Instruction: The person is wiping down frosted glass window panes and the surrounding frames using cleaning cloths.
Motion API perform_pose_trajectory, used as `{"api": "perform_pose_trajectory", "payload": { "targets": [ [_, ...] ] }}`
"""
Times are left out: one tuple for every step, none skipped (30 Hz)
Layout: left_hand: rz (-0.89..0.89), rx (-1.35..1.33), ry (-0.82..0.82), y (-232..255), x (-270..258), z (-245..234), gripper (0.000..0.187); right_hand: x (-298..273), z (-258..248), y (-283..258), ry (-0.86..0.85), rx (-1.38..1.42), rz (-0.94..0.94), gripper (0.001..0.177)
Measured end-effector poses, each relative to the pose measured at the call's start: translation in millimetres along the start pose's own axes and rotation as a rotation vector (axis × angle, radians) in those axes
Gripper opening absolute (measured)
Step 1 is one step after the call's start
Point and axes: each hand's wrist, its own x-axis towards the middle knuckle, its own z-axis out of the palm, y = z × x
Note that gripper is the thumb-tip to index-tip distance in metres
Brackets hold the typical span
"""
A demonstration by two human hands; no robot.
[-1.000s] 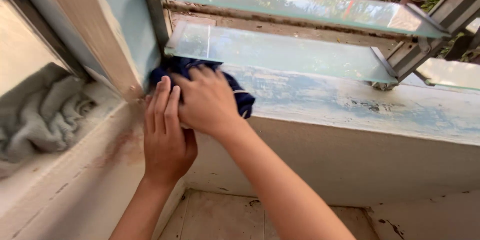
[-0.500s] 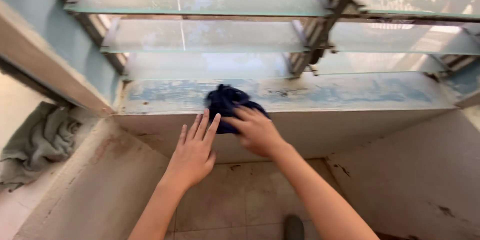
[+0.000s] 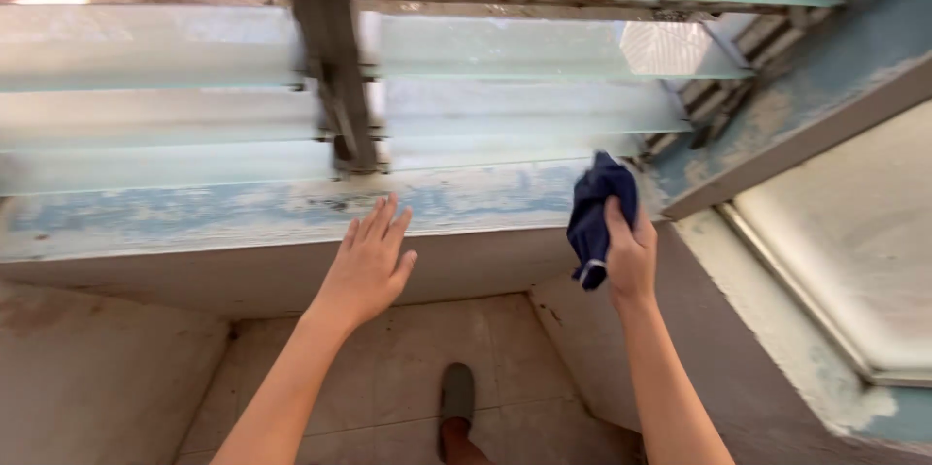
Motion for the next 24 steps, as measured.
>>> {"api": "perform_pose_trajectory", "payload": {
  "targets": [
    [0.038,0.014,0.086,10,8,7,0.062,12,-10,4,-0.101,-0.133,-0.177,0.029],
    [0.036,0.007,0.078,25,19,8,0.062,29,-11,-3,-0.101,-0.14,-0.168,0.029],
    [0.052,0.027,0.144,36,26,5,0.062,45,-8,-8,-0.127,-0.538,-0.326,0.032],
    [0.068,0.047,0.21,46,32,2,0.061,59,-2,-14,-0.155,-0.938,-0.483,0.036],
    [0.057,0.046,0.208,54,39,6,0.061,77,1,4,-0.167,-0.937,-0.481,0.036],
    [0.044,0.09,0.23,60,44,8,0.064,93,6,22,-0.15,-1.095,-0.428,0.039],
    [0.034,0.141,0.258,63,53,7,0.067,112,15,39,-0.128,-1.246,-0.381,0.042],
    [0.026,0.147,0.263,66,61,14,0.067,110,30,39,-0.135,-1.239,-0.389,0.042],
    [0.013,0.176,0.265,66,70,18,0.074,109,46,40,-0.119,-1.31,-0.385,0.043],
    [0.001,0.205,0.266,66,80,23,0.081,107,63,40,-0.102,-1.38,-0.38,0.043],
    [-0.005,0.21,0.266,69,84,23,0.081,103,62,39,-0.108,-1.374,-0.382,0.043],
    [-0.059,0.274,0.219,72,88,24,0.078,99,62,38,-0.13,-1.369,-0.456,0.042],
    [-0.107,0.336,0.175,75,94,24,0.075,95,60,36,-0.145,-1.363,-0.529,0.042],
    [-0.107,0.341,0.177,77,97,28,0.075,91,48,38,-0.142,-1.358,-0.532,0.042],
    [-0.052,0.315,0.222,81,105,31,0.074,92,35,37,-0.21,-1.279,-0.608,0.043],
    [0.002,0.289,0.266,84,113,33,0.073,94,23,35,-0.276,-1.199,-0.684,0.046],
    [0.006,0.288,0.271,82,124,41,0.073,89,15,25,-0.272,-1.201,-0.688,0.046],
    [0.074,0.326,0.304,80,134,50,0.066,84,8,14,-0.35,-1.145,-0.61,0.046],
    [0.143,0.364,0.335,78,145,58,0.06,78,0,5,-0.426,-1.087,-0.531,0.048],
    [0.149,0.364,0.339,76,148,61,0.06,74,-12,6,-0.419,-1.089,-0.533,0.048],
    [0.196,0.383,0.367,73,153,62,0.055,72,-22,8,-0.39,-0.815,-0.272,0.043],
    [0.244,0.402,0.395,70,158,63,0.05,70,-31,10,-0.357,-0.534,-0.02,0.038],
    [0.246,0.405,0.398,68,159,63,0.05,57,-31,-8,-0.354,-0.532,-0.023,0.038],
    [0.29,0.449,0.403,66,160,64,0.05,44,-30,-24,-0.166,-0.121,0.214,0.036]
  ]
}}
